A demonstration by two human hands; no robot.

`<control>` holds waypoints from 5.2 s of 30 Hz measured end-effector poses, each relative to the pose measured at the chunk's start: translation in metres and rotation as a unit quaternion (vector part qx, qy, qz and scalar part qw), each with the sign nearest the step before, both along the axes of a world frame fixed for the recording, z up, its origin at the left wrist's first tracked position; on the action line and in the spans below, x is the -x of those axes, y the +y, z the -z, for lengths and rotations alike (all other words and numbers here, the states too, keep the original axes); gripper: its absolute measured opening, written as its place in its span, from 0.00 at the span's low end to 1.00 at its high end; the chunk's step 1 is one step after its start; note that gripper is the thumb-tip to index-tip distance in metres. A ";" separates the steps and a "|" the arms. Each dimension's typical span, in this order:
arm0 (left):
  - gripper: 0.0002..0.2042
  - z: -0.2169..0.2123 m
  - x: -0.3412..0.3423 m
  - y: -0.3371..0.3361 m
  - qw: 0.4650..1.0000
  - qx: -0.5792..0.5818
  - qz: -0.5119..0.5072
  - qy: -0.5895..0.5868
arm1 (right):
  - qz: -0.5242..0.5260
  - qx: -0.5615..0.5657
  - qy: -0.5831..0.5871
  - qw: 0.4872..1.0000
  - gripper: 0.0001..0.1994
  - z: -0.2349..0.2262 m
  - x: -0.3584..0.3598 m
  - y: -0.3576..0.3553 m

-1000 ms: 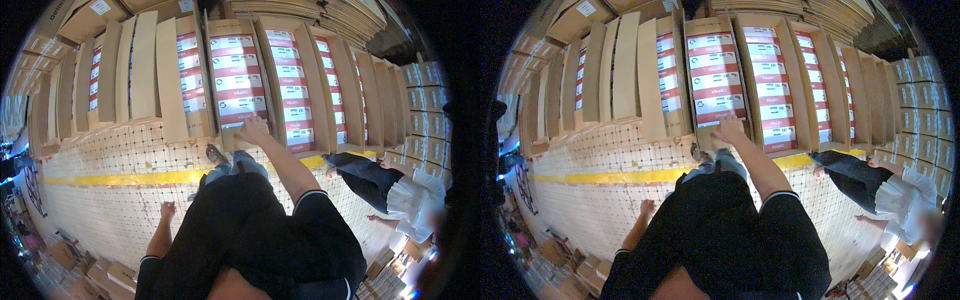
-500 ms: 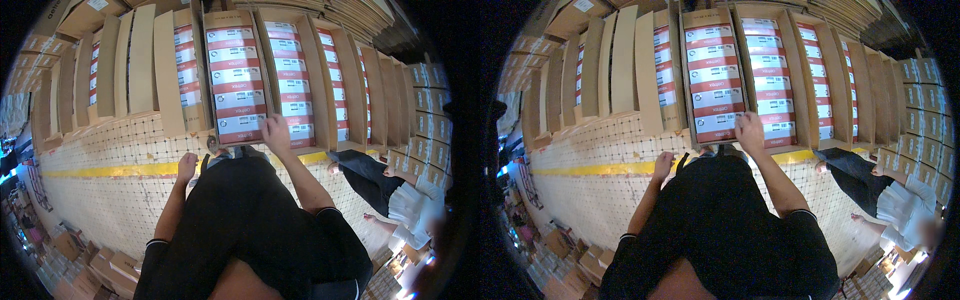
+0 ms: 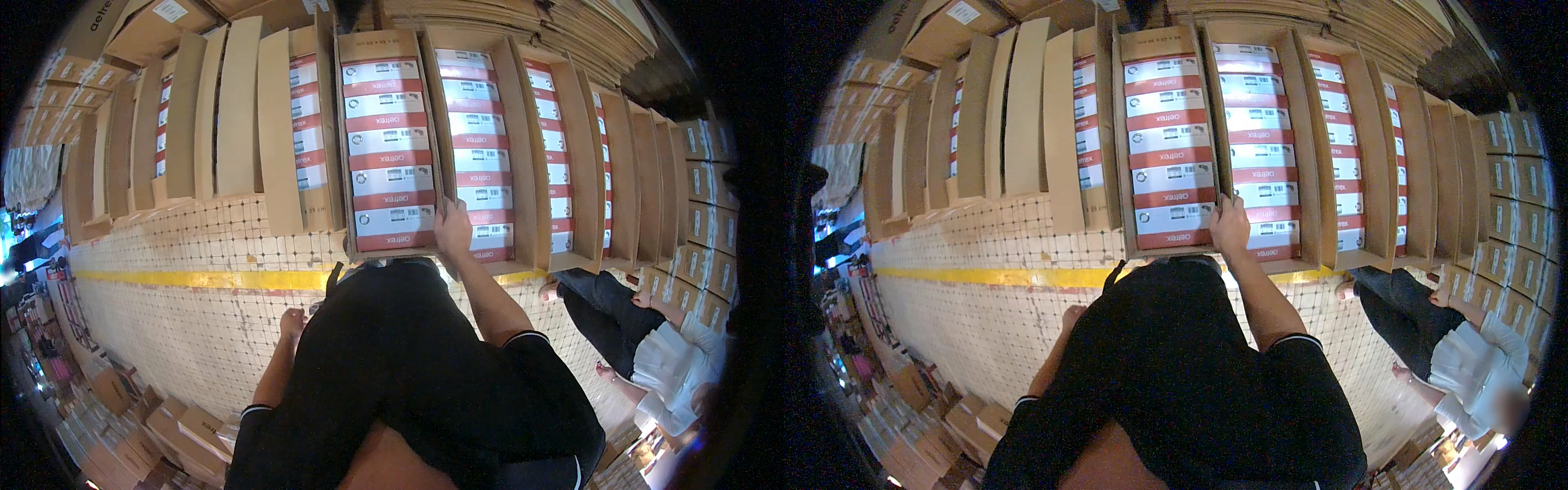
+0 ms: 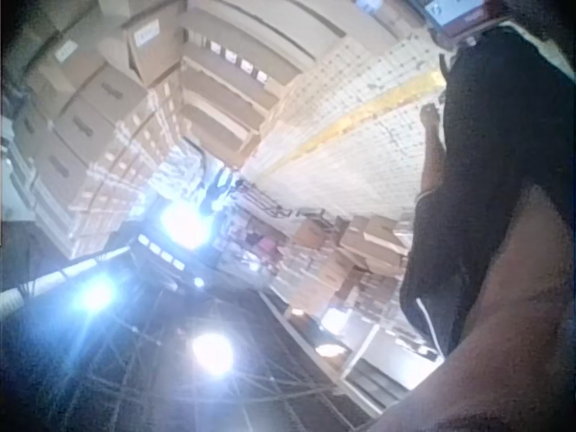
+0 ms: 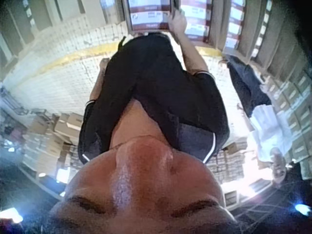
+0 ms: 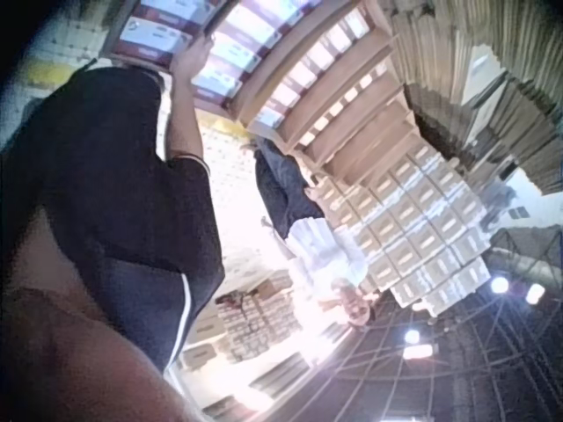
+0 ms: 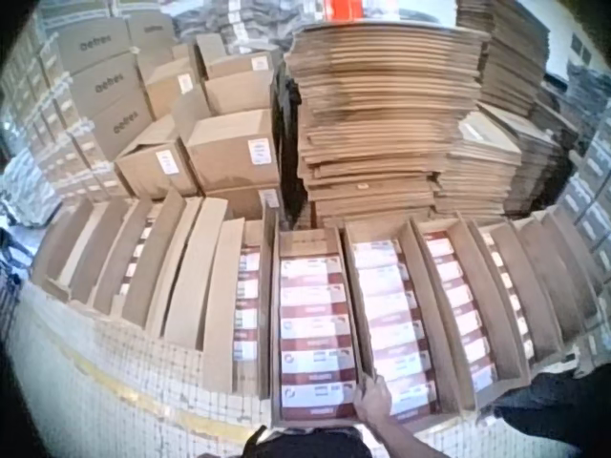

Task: The person repeatedly picks up small red and white product boxes from a larger cardboard container and places them into an adjacent open box. The action is performed one at a time in a repetitive manner.

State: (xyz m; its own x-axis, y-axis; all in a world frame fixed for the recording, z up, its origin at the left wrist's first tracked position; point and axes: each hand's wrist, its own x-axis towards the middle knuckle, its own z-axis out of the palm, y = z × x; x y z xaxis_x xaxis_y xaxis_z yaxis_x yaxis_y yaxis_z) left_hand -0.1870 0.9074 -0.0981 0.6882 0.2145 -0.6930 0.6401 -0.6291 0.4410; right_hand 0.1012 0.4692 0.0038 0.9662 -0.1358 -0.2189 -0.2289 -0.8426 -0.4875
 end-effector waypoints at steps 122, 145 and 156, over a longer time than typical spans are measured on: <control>0.11 -0.094 -0.060 -0.107 0.880 0.115 -0.461 -0.003 | -0.316 0.246 0.063 0.914 0.22 0.103 -0.470 0.172; 0.11 -0.068 -0.060 -0.100 0.829 0.113 -0.547 0.034 | -0.427 0.163 0.087 0.885 0.26 0.091 -0.510 0.156; 0.11 -0.066 -0.086 -0.111 0.787 0.156 -0.597 -0.002 | -0.267 0.168 0.093 0.944 0.19 0.115 -0.508 0.158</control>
State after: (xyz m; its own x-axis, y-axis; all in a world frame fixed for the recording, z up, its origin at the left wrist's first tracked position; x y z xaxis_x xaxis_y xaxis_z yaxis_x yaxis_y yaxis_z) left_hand -0.1010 0.7969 -0.0326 0.1278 0.5298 -0.8384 0.6902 0.5596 0.4588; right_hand 0.6092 0.6270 -0.1108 0.8653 0.2688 -0.4232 0.2176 -0.9618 -0.1660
